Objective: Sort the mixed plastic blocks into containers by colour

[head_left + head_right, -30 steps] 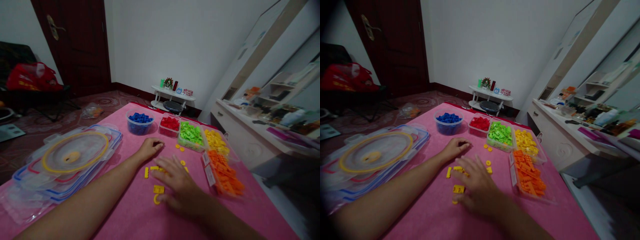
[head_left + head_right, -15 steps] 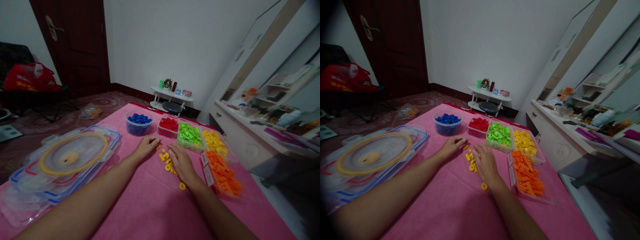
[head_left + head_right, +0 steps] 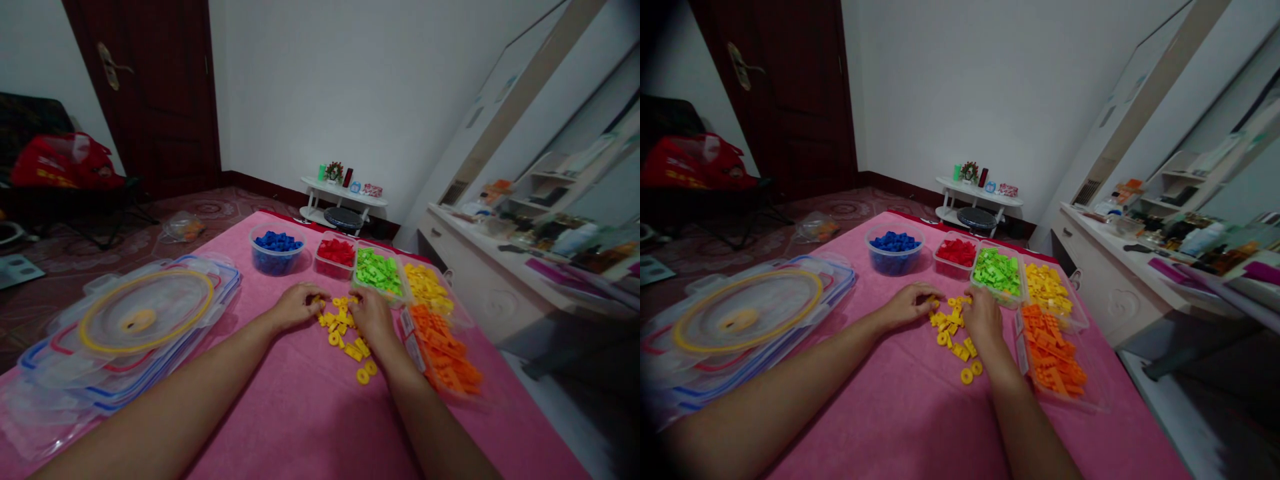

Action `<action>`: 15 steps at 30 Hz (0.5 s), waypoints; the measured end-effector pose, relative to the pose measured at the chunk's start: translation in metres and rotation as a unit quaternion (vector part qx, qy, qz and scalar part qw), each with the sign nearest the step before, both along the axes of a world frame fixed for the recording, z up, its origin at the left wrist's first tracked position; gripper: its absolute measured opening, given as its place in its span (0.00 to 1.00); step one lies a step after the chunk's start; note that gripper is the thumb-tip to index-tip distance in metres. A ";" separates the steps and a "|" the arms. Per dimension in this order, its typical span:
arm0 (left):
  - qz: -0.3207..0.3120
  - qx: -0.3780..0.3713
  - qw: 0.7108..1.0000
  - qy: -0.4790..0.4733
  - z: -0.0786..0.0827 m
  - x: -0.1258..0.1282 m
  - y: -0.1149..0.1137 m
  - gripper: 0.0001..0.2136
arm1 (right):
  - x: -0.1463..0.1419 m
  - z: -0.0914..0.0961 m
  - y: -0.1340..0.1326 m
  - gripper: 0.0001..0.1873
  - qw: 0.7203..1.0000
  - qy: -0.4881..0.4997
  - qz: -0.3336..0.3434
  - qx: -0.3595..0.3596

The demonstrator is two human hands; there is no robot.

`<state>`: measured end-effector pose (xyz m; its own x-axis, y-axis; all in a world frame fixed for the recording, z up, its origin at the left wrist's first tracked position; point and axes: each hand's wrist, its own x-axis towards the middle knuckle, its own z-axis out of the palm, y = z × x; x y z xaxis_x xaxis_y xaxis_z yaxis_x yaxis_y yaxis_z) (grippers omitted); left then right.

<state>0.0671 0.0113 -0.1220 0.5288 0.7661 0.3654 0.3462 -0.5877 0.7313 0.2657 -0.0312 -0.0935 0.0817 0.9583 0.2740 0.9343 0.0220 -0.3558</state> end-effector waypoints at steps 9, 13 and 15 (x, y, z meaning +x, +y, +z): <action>0.005 0.042 0.999 0.014 -0.007 0.002 0.005 0.13 | -0.023 0.008 0.009 0.13 0.994 -0.035 0.050 -0.085; 0.010 0.049 0.999 0.008 -0.008 0.004 0.004 0.11 | -0.030 0.003 0.008 0.09 0.998 -0.034 0.042 -0.040; 0.020 0.047 0.999 -0.005 -0.008 0.005 0.003 0.09 | -0.031 0.001 0.007 0.07 0.998 0.031 0.046 0.007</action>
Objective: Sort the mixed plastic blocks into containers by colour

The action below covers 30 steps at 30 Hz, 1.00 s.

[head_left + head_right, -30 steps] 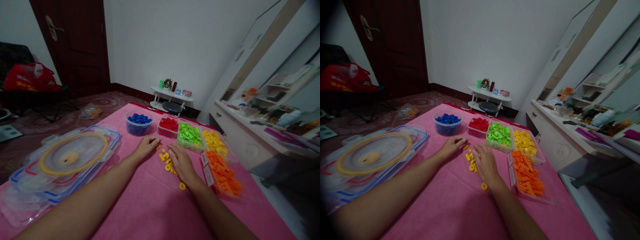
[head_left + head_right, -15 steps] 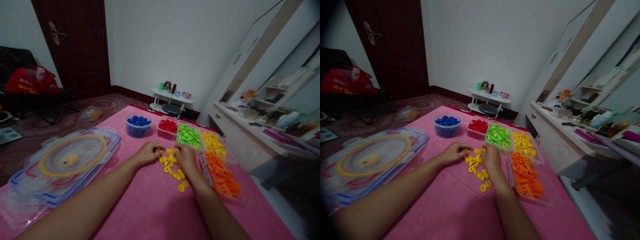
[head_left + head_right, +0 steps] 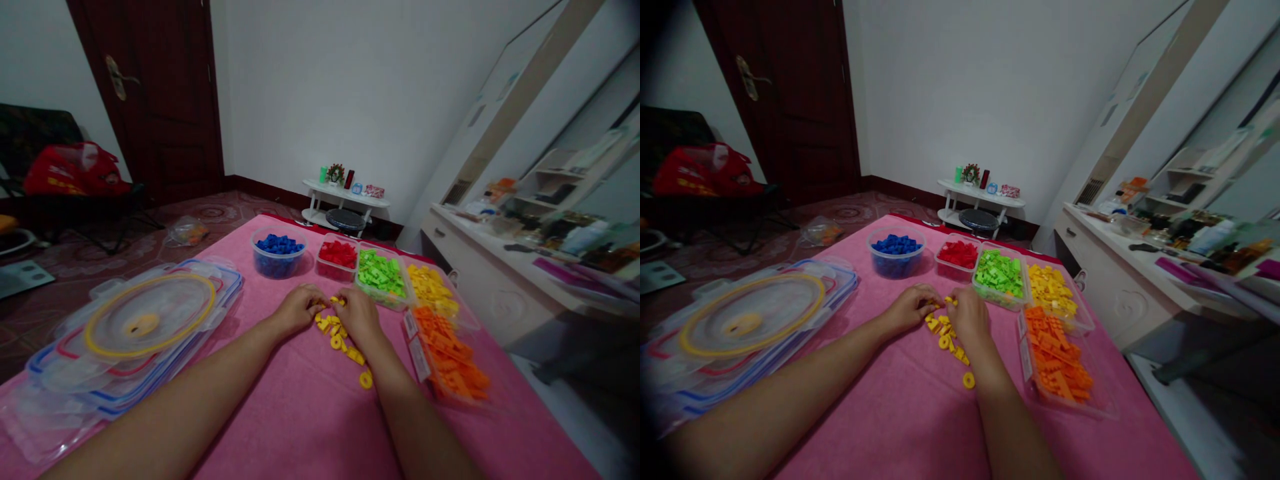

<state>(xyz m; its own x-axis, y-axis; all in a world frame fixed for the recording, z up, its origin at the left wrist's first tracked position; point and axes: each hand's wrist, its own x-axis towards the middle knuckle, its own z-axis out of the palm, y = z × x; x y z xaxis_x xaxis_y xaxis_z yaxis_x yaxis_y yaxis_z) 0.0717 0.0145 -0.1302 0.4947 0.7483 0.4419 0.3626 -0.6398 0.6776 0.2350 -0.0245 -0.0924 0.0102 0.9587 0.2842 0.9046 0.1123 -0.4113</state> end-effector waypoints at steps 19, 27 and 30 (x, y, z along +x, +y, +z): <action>0.002 0.071 0.989 -0.132 0.059 0.019 -0.035 0.14 | 0.011 0.028 -0.011 0.12 0.643 0.757 0.013 -0.113; -0.171 0.179 0.957 0.149 0.035 0.038 -0.069 0.24 | 0.034 0.043 -0.015 0.17 0.813 0.582 -0.020 -0.007; -0.201 0.217 0.933 0.207 0.031 0.049 -0.087 0.26 | 0.026 0.045 -0.016 0.18 0.827 0.561 -0.017 0.021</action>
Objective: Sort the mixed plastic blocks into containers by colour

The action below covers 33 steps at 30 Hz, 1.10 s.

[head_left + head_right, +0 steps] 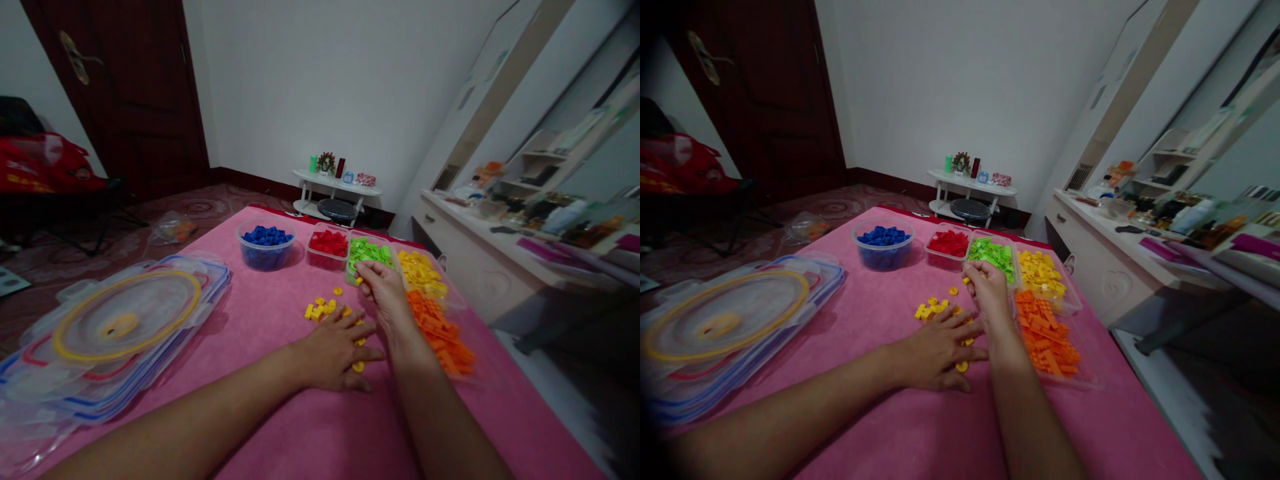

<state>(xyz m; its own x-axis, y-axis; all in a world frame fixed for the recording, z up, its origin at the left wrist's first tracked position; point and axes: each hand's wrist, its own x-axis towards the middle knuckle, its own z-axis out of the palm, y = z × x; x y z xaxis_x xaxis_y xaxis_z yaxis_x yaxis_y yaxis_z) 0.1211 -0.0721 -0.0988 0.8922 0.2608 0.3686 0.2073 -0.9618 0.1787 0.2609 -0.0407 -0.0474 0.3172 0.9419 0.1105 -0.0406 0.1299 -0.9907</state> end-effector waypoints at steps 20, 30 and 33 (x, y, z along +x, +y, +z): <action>0.189 -0.181 0.945 -0.198 0.008 -0.052 0.077 0.12 | 0.004 -0.034 0.004 0.11 0.845 -0.526 0.014 -0.093; 0.290 -0.141 0.945 -0.059 0.008 -0.069 0.095 0.15 | 0.001 -0.042 0.008 0.12 0.891 -0.448 0.015 -0.079; 0.246 -0.157 0.956 -0.018 0.002 -0.060 0.092 0.16 | -0.004 -0.035 0.008 0.13 0.984 -0.172 0.036 -0.038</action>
